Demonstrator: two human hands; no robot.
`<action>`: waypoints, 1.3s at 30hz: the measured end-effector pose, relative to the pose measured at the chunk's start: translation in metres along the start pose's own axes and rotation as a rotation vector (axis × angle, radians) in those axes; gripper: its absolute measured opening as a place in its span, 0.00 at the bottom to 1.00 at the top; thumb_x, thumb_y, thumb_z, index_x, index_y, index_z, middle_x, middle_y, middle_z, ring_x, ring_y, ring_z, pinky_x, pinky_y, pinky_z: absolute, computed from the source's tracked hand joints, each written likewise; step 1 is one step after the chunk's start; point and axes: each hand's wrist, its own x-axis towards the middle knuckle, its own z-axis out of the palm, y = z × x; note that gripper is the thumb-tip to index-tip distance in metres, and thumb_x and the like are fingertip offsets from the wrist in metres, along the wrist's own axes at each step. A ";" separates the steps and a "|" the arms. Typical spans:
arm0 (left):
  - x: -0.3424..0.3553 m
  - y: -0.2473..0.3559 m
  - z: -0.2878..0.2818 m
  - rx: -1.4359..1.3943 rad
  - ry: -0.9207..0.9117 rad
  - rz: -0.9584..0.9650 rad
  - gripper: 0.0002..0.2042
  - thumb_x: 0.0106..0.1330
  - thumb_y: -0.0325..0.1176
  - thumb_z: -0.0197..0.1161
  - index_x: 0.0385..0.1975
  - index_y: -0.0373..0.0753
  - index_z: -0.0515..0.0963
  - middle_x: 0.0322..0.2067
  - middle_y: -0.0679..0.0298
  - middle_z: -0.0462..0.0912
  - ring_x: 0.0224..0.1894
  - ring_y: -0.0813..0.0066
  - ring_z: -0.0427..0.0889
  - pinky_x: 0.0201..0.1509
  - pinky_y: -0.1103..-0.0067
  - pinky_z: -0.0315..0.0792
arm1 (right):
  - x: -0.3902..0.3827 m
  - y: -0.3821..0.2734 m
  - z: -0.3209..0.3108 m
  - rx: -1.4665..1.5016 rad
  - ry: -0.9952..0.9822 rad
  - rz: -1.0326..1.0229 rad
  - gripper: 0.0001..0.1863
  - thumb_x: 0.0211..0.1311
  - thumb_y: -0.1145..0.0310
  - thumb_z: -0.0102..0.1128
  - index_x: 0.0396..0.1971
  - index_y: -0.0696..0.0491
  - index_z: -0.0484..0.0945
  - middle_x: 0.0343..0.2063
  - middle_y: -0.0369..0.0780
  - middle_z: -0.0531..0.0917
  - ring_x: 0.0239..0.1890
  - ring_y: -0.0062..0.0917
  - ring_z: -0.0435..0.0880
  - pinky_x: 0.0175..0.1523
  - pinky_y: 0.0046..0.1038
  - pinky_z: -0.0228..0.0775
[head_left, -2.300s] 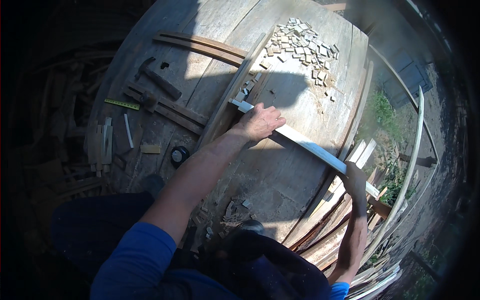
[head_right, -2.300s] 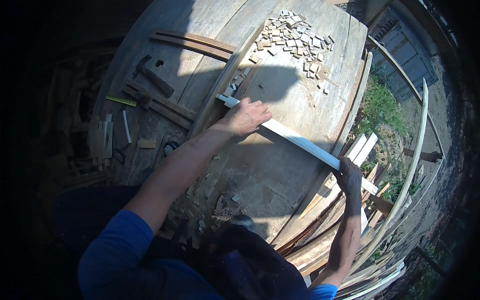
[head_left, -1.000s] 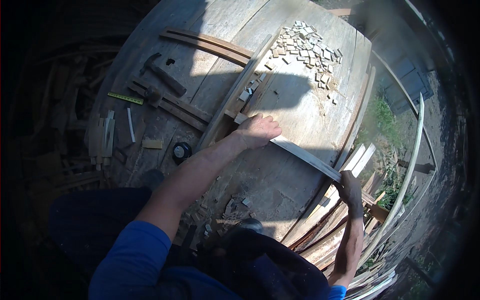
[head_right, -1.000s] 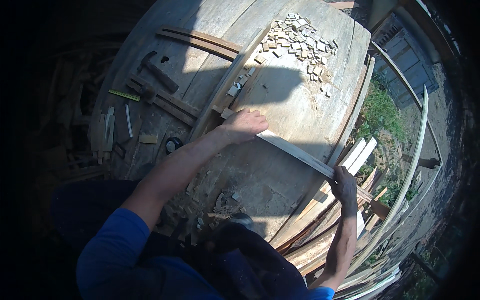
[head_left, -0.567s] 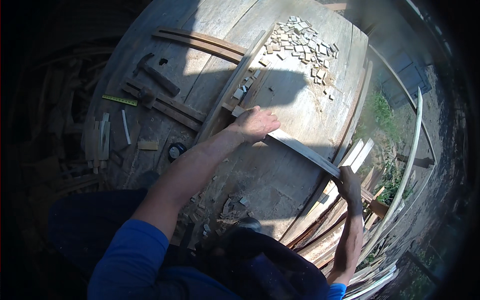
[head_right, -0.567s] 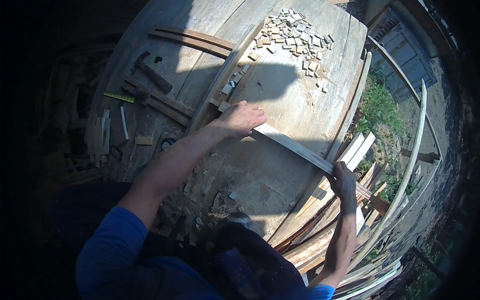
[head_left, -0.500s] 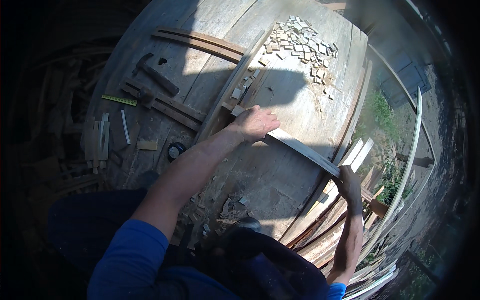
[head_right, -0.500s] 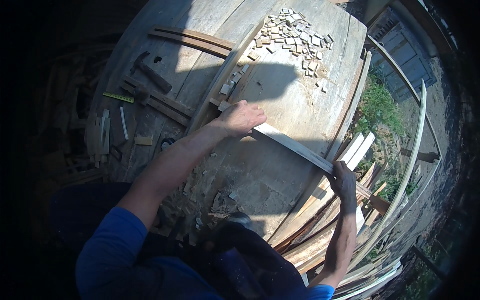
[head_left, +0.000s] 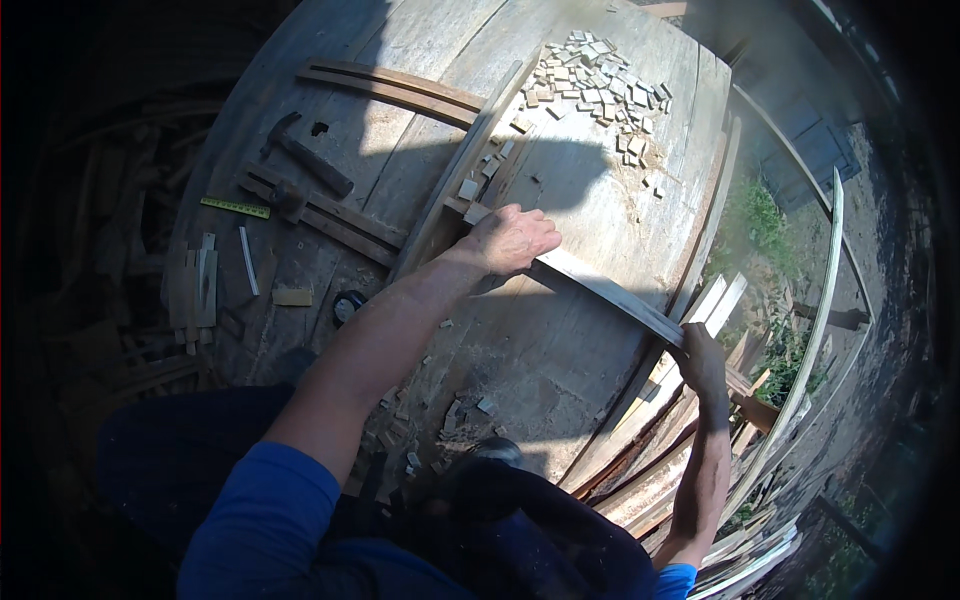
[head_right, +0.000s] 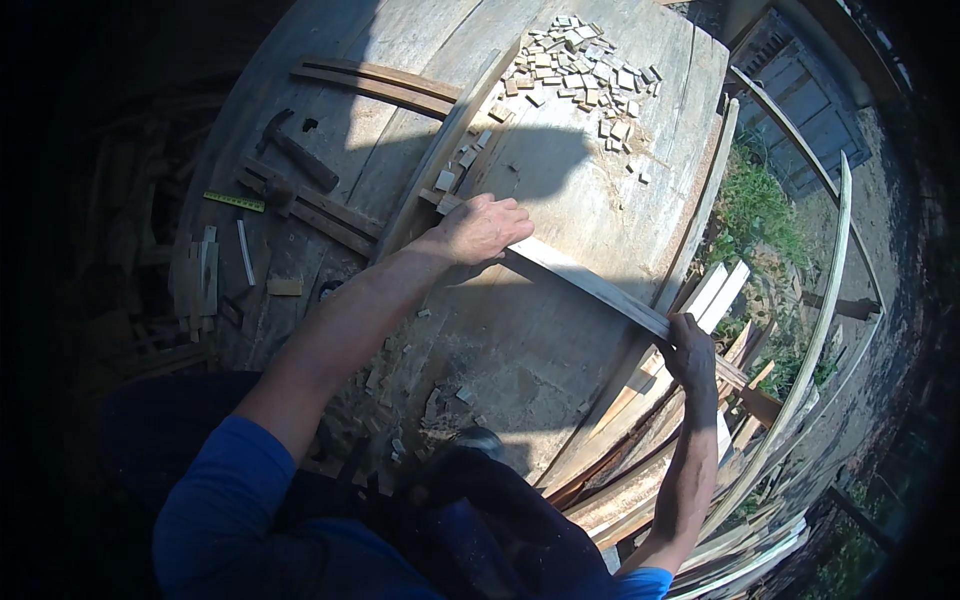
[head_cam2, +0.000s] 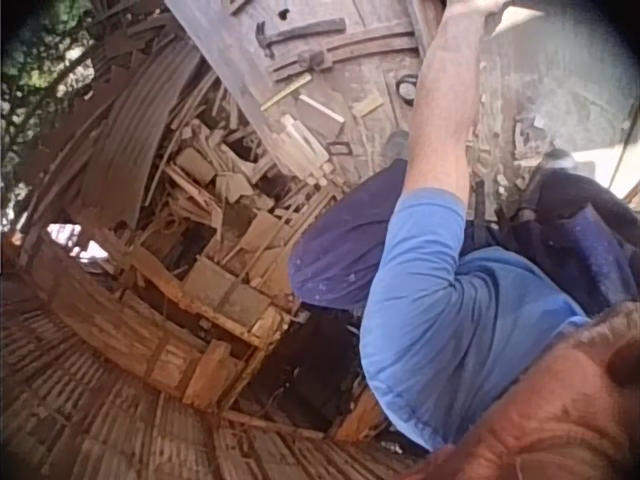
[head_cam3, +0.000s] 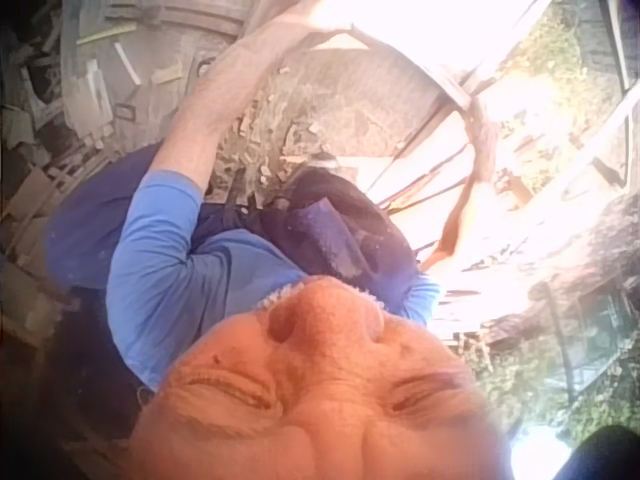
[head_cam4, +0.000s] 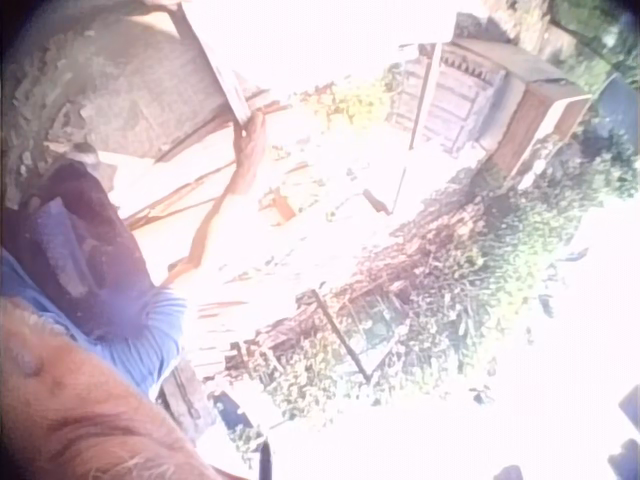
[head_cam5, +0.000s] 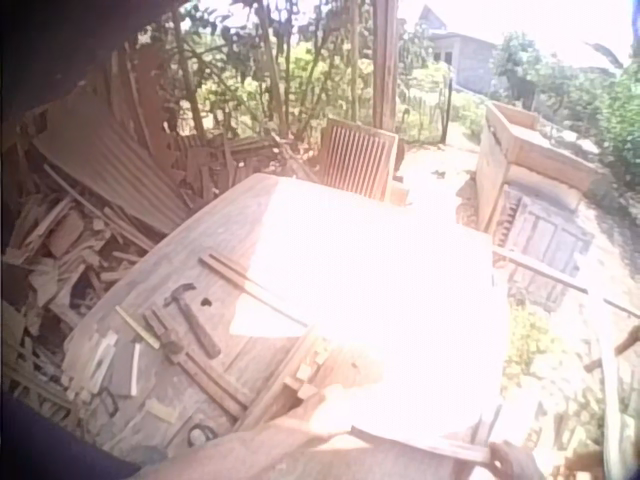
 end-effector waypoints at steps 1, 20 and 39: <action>0.001 -0.001 0.000 0.007 0.017 0.006 0.15 0.54 0.37 0.75 0.38 0.47 0.76 0.37 0.71 0.78 0.48 0.73 0.81 0.45 0.73 0.77 | 0.001 0.003 0.001 -0.014 0.015 -0.013 0.21 0.56 0.66 0.76 0.48 0.51 0.78 0.35 0.44 0.81 0.36 0.44 0.86 0.39 0.44 0.76; -0.055 0.146 0.000 -0.356 -0.171 -0.211 0.15 0.60 0.39 0.69 0.44 0.41 0.77 0.42 0.61 0.80 0.50 0.63 0.81 0.50 0.64 0.74 | -0.117 -0.010 0.091 1.178 1.040 0.913 0.39 0.72 0.62 0.63 0.77 0.54 0.55 0.71 0.54 0.64 0.72 0.50 0.67 0.74 0.57 0.59; -0.032 0.170 -0.125 -0.307 0.552 0.231 0.29 0.62 0.49 0.72 0.57 0.37 0.76 0.55 0.55 0.77 0.61 0.54 0.77 0.68 0.57 0.70 | -0.044 -0.114 -0.078 0.307 0.281 0.064 0.40 0.58 0.56 0.77 0.67 0.53 0.69 0.45 0.44 0.86 0.44 0.42 0.88 0.48 0.40 0.81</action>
